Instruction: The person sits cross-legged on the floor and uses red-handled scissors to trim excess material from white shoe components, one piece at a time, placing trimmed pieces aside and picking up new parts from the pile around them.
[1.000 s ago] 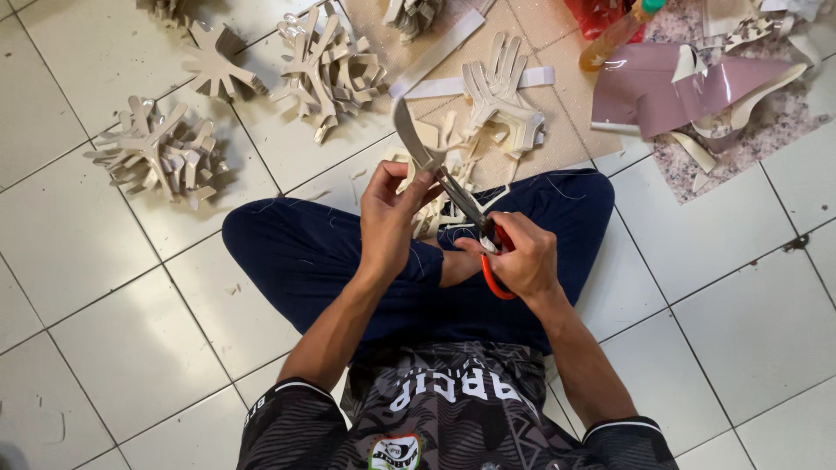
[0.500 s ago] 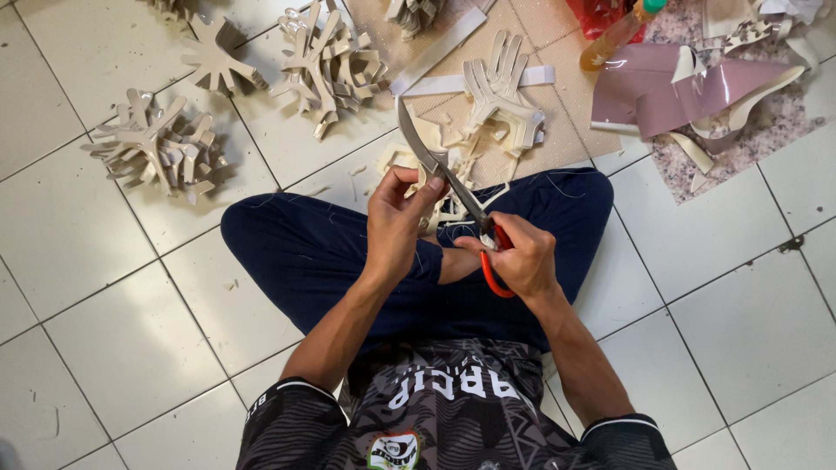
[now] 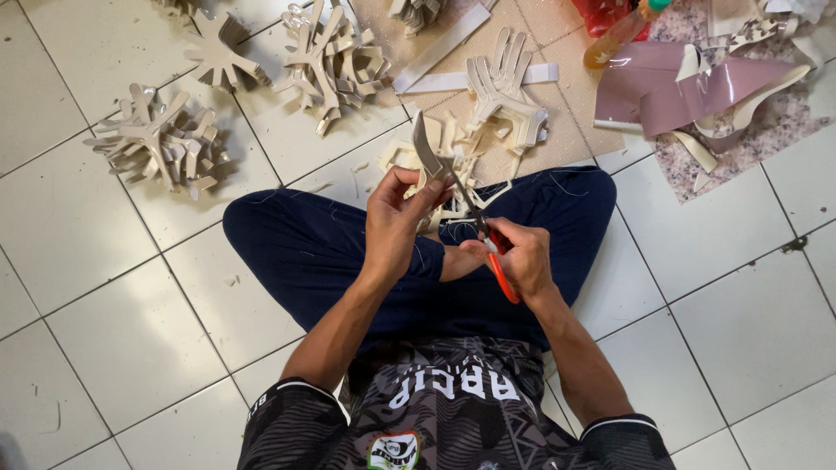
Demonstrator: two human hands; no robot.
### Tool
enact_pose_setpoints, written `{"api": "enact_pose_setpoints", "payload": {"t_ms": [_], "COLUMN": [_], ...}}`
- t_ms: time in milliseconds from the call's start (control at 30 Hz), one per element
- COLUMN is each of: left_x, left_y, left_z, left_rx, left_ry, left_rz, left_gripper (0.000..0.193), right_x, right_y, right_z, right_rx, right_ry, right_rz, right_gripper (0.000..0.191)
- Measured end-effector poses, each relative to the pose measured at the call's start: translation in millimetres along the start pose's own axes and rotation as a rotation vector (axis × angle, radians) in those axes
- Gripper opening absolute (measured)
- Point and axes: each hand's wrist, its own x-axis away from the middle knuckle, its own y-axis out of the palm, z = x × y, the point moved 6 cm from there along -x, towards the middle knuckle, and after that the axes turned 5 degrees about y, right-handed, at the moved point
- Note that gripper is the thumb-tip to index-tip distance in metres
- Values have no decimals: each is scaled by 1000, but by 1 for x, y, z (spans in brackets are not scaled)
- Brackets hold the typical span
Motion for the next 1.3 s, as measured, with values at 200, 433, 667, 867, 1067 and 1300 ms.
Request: {"api": "enact_pose_setpoints", "payload": {"t_ms": [200, 433, 667, 867, 1067, 1300], "left_x": [14, 20, 7, -1, -16, -18], "left_y": [12, 36, 13, 2, -14, -11], "left_z": [28, 43, 25, 5, 25, 24], "left_rx": [-793, -1151, -849, -628, -909, -932], "left_ry": [541, 933, 390, 329, 477, 511], "left_rz": [-46, -352, 10, -19, 46, -8], "left_gripper": [16, 35, 22, 14, 14, 27], "right_x": [-8, -37, -28, -36, -17, 23], "right_y": [8, 2, 10, 7, -6, 22], "right_z": [15, -16, -31, -28, -8, -6], "right_rx": [-1069, -826, -712, -773, -674, -822], "right_ry": [330, 190, 297, 264, 325, 299], "right_rz": [-142, -72, 32, -18, 97, -521], "right_gripper": [45, 38, 22, 16, 28, 63]}}
